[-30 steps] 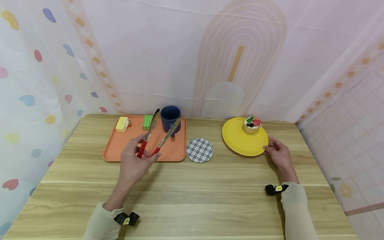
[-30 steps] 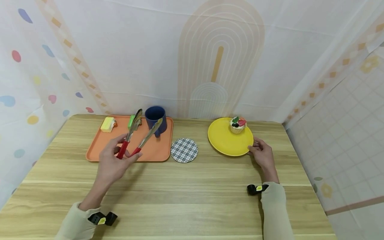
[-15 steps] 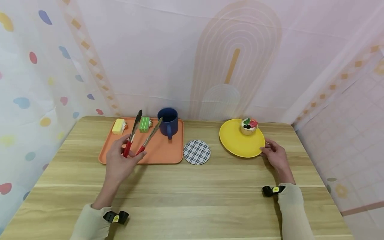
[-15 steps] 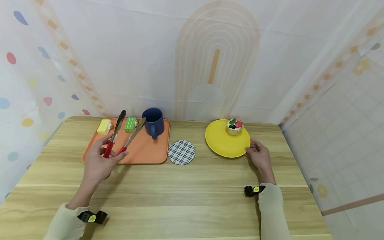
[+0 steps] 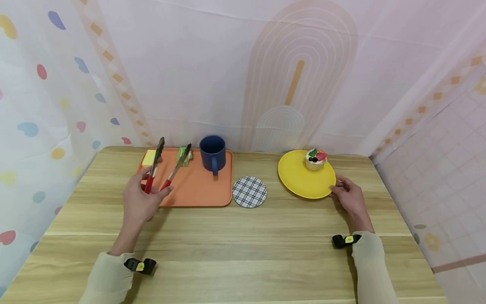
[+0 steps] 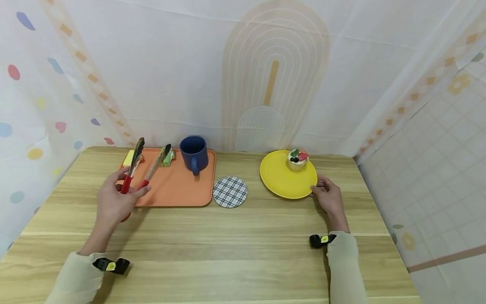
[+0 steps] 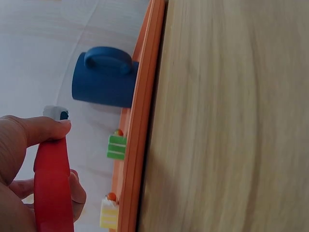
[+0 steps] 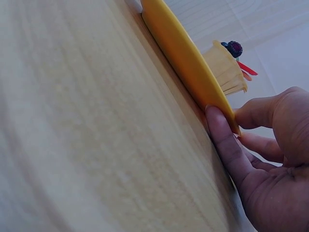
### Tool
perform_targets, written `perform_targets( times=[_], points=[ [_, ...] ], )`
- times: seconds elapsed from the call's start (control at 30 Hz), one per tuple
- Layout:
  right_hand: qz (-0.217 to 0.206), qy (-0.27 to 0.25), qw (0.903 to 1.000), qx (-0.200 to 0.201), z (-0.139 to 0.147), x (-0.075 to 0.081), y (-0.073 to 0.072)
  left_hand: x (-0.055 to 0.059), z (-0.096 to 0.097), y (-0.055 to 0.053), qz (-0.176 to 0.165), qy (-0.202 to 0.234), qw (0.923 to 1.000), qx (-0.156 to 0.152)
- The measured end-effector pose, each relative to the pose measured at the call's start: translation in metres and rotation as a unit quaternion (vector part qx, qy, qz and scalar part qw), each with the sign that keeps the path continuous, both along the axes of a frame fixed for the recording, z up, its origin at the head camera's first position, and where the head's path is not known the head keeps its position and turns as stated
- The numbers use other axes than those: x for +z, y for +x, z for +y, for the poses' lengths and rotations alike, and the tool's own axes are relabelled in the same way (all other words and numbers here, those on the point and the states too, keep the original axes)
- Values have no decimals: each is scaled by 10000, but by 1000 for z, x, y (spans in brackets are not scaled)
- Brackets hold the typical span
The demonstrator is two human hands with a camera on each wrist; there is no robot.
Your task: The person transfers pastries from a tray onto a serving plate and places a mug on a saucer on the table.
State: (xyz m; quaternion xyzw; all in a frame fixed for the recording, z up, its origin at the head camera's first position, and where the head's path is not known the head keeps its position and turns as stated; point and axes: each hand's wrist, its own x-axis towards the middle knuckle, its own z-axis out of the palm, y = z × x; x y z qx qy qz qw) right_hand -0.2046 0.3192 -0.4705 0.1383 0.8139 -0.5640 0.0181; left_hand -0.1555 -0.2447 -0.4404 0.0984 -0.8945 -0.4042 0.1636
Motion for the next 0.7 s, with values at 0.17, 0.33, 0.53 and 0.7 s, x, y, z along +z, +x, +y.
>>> perform_targets(
  times=[0.17,0.33,0.53,0.7],
  points=[
    [-13,-4,10000,-12,0,-1,0,0,-9,-1,-130,22,9999,57],
    [-7,13,10000,4,0,0,-1,0,-16,-3,-230,-36,9995,226],
    [-11,-3,10000,-4,-1,2,0,-2,-24,-5,-448,-51,9985,326],
    [-12,11,10000,-36,-2,1,0,-3,-29,-6,-655,-14,9970,420]
  ],
)
